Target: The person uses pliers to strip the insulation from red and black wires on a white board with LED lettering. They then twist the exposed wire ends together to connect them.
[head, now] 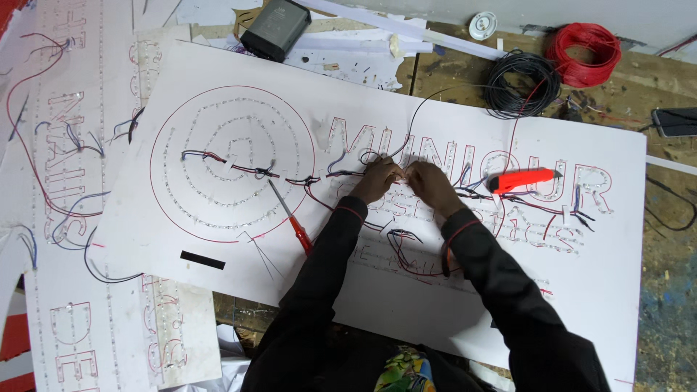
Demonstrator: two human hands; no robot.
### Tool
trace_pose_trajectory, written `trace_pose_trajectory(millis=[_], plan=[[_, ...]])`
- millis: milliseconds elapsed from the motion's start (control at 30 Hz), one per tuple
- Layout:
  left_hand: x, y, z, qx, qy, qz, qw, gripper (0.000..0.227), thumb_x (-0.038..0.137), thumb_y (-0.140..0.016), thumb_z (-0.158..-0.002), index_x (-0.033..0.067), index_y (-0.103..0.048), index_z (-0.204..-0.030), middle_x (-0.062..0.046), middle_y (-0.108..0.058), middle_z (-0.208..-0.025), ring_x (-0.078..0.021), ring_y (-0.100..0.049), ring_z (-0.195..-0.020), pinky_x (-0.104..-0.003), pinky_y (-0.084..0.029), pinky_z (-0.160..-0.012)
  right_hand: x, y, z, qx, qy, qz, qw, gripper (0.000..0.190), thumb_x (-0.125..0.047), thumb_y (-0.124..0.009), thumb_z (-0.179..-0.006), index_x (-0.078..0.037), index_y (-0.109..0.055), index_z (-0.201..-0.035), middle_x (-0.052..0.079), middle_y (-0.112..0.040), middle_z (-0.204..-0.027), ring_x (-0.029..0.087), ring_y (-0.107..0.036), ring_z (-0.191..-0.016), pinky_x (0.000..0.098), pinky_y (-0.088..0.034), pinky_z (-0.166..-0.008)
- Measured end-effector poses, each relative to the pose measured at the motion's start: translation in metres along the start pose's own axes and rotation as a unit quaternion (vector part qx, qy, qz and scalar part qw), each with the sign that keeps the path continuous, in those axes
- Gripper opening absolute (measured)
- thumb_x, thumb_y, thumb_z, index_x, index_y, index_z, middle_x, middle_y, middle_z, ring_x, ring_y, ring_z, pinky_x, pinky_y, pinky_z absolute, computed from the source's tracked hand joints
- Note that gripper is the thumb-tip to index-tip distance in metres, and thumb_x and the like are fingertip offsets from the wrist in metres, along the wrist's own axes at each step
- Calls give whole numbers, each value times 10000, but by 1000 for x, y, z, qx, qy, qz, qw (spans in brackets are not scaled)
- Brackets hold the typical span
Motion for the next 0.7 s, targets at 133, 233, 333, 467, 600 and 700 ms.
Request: trace_pose_trajectory(millis=[133, 233, 333, 467, 600, 700], plan=[[2, 2, -1, -8, 12, 27, 1000, 131, 119, -670, -1105, 223, -741, -1141, -75, -633, -1096, -398, -633, -1068, -519, -464, -1000, -2, -1, 29, 93, 57, 27, 994, 168, -118, -650, -1136, -32, -722, -1262, 218, -738, -1156, 463, -739, -1144, 545, -612, -928], [0, 2, -3, -21, 18, 20, 999, 114, 143, -696, -1095, 242, -744, -1125, -54, -644, -1087, -381, -658, -1077, -508, -462, -992, 9, -7, 69, 103, -17, 20, 994, 244, -169, -666, -1126, 22, -717, -1268, 295, -706, -1250, 527, -697, -1224, 606, -601, -990], [-6, 0, -4, -30, 31, 16, 999, 116, 158, -715, -1072, 260, -749, -1117, -28, -665, -1098, -369, -670, -1103, -522, -460, -1013, 30, -15, 123, 91, -164, 65, 980, 435, -358, -700, -1093, 35, -741, -1275, 327, -708, -1260, 551, -715, -1212, 637, -625, -999], [-8, -6, -6, -29, 25, -14, 999, 152, 128, -702, -1057, 261, -749, -1114, -16, -679, -1093, -349, -686, -1107, -528, -477, -1025, 47, -41, 185, 71, -280, 247, 925, 877, -765, -790, -883, 40, -780, -1231, 364, -696, -1270, 543, -763, -1154, 601, -672, -920], [-7, -7, -7, -6, -21, -19, 1000, 44, 252, -678, -1133, 214, -697, -1142, -60, -646, -1114, -370, -654, -1100, -515, -457, -1037, 47, -42, 181, 46, -271, 199, 941, 560, -497, -711, -1045, 27, -830, -1200, 289, -704, -1284, 506, -751, -1180, 543, -612, -980], [-9, -9, -2, -8, -6, -47, 999, 73, 280, -709, -1106, 244, -697, -1169, -46, -653, -1128, -364, -643, -1143, -535, -460, -1036, 53, -29, 178, 42, -339, 58, 938, 570, -584, -752, -1005, -69, -874, -1218, 184, -746, -1192, 431, -820, -1099, 480, -698, -885]])
Point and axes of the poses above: each hand's wrist, its own z-axis away from the middle knuckle, its own y-axis out of the back of the hand, x = y × z, the point moved 1 cm from there along -z, towards the middle knuckle
